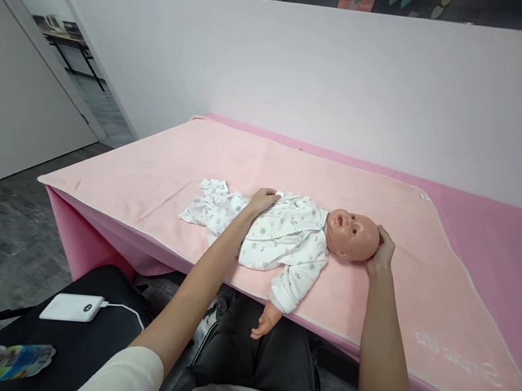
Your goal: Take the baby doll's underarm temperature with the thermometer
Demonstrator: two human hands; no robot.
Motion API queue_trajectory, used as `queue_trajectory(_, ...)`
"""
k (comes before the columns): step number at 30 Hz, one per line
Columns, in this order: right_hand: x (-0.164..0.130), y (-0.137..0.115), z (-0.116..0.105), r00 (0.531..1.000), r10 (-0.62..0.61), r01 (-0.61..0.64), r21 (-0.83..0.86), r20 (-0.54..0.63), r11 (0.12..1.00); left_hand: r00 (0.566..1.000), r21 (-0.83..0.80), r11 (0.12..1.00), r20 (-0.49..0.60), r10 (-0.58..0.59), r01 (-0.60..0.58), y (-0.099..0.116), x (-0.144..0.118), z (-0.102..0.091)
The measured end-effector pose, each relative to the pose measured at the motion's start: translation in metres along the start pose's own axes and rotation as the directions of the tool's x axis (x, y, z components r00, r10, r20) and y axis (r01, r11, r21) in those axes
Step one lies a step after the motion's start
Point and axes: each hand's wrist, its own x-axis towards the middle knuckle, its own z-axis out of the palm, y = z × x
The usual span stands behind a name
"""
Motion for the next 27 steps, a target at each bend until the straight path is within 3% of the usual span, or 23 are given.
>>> queue_trajectory(10,0.0018,0.0023,-0.0026,0.999,-0.023,0.023,0.003,-0.044,1.000,0.999,-0.184,0.983,0.036,-0.002,0.009,-0.0026,-0.0009,0.0001)
queue_trajectory(27,-0.0015,0.0007,0.0010,1.000,-0.012,0.012,0.022,-0.006,1.000,1.000,-0.204,0.979,-0.030,-0.002,-0.005,0.0010,-0.0039,0.0006)
